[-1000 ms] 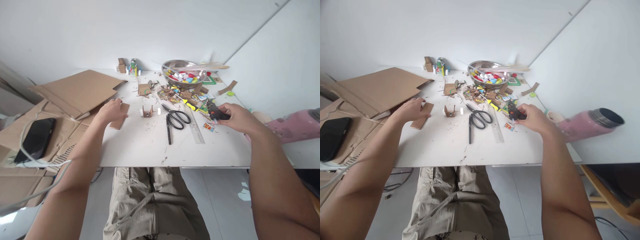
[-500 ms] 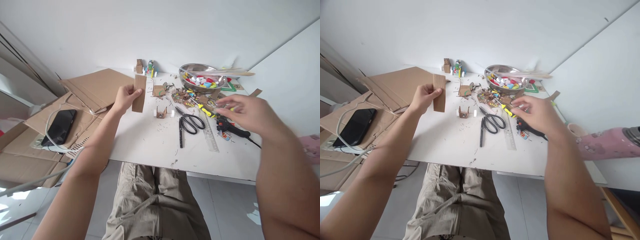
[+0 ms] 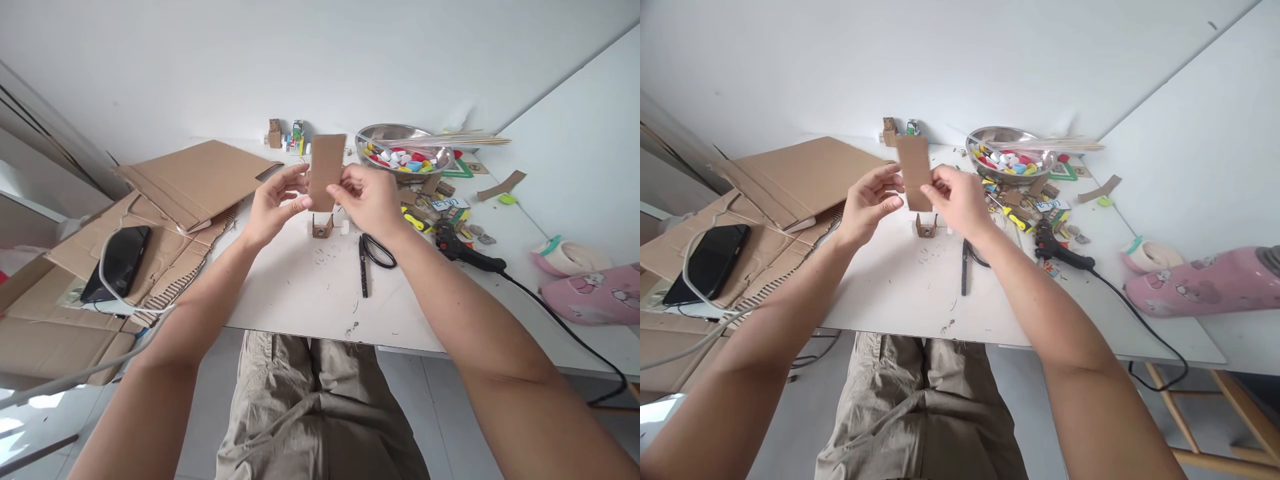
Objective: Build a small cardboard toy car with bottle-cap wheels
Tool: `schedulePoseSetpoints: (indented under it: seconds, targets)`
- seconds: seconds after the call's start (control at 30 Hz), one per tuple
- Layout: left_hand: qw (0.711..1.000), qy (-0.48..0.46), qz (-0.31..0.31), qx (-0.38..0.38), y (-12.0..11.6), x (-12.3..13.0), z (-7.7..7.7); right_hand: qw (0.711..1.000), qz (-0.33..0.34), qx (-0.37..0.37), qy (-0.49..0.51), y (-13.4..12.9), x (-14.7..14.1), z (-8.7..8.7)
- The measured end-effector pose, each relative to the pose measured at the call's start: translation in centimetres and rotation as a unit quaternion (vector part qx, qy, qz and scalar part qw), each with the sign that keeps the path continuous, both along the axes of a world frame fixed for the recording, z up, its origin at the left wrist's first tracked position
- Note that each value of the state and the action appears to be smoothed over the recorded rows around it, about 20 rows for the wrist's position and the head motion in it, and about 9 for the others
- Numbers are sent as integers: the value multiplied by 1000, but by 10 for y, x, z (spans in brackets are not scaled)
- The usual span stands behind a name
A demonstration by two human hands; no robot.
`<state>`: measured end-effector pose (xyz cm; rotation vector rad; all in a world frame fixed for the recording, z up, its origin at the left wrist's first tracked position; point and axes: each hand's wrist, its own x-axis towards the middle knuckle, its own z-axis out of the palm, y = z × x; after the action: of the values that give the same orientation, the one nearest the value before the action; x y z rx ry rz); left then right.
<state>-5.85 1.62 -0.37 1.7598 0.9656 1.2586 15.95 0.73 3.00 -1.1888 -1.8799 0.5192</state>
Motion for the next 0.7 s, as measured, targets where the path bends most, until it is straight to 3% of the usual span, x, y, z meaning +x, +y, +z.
schedulePoseSetpoints:
  seconds: [0.13,0.3,0.7]
  targets:
    - [988,120,-72,-64,15,-12,-10,998,-56,-15,14,22,27,-19]
    - [971,187,-88,-124,17,-9,-26,998,-39,-43,20,28,27,-41]
    - [971,203,-62,-109,17,-1,-31,997,-21,-68,-18,16,16,-41]
